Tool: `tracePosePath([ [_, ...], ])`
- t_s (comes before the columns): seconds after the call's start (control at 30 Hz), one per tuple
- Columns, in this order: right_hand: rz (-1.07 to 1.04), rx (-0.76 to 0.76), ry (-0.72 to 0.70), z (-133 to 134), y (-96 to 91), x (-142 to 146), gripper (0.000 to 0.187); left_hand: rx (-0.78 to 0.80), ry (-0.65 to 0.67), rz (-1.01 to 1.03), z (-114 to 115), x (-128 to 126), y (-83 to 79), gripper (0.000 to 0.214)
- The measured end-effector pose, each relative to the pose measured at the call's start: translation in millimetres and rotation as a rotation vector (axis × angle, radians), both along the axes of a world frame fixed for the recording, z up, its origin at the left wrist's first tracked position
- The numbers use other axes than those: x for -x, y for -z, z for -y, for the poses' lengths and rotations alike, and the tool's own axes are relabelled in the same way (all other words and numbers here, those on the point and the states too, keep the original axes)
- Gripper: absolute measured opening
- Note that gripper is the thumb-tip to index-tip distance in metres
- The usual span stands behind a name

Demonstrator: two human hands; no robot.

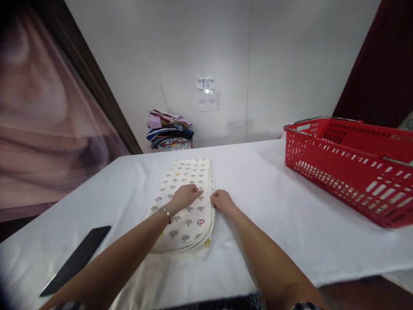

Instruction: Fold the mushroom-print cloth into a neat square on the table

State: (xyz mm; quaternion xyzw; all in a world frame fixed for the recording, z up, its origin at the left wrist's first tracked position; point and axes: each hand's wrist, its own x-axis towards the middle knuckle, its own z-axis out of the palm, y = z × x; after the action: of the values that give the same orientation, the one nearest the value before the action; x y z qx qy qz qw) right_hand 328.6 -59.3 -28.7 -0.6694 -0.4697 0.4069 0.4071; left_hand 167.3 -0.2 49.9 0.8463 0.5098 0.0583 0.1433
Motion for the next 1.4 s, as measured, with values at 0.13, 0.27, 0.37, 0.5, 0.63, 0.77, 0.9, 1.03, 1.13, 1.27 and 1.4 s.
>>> tracePosePath([
  [0.13, 0.011, 0.026, -0.061, 1.0, 1.5, -6.3, 0.01, 0.028, -0.063, 0.029, -2.1, -38.6, 12.3, 0.039],
  [0.27, 0.001, 0.051, -0.097, 1.8, 0.8, -6.7, 0.014, 0.072, -0.122, 0.003, -8.5, -53.4, 25.3, 0.036],
  [0.37, -0.025, 0.063, -0.097, 2.2, -1.7, -5.6, 0.014, 0.085, -0.149, 0.016, -11.5, -53.2, 31.7, 0.027],
  [0.5, -0.072, 0.078, -0.088, 3.0, -6.0, -4.0, 0.013, 0.101, -0.17, 0.088, -15.4, -50.5, 37.8, 0.015],
  [0.63, -0.133, 0.086, -0.09, 5.7, -11.3, -0.9, 0.015, 0.142, -0.156, 0.217, -18.9, -44.8, 42.0, 0.011],
  [0.77, -0.193, 0.088, -0.087, 8.6, -15.5, 3.4, 0.014, 0.234, -0.109, 0.354, -18.6, -33.4, 45.1, 0.025],
  [0.9, -0.231, 0.095, -0.088, 9.5, -14.4, 5.2, 0.013, 0.26, -0.094, 0.39, -16.3, -33.4, 47.3, 0.027],
  [1.03, -0.252, 0.086, -0.109, 10.4, -12.2, 4.9, 0.013, 0.212, -0.087, 0.323, -16.6, -47.4, 44.2, 0.033],
  [1.13, -0.263, 0.073, -0.14, 11.4, -13.8, 4.5, 0.011, 0.169, -0.074, 0.226, -18.2, -54.1, 40.0, 0.028],
  [1.27, -0.192, 0.053, -0.102, 10.4, -15.1, 3.2, 0.01, 0.223, -0.096, 0.214, -18.8, -49.9, 37.0, 0.017],
  [1.4, -0.098, 0.057, -0.051, 6.9, -9.7, 2.9, 0.009, 0.292, -0.131, 0.265, -16.9, -41.0, 35.5, 0.017],
])
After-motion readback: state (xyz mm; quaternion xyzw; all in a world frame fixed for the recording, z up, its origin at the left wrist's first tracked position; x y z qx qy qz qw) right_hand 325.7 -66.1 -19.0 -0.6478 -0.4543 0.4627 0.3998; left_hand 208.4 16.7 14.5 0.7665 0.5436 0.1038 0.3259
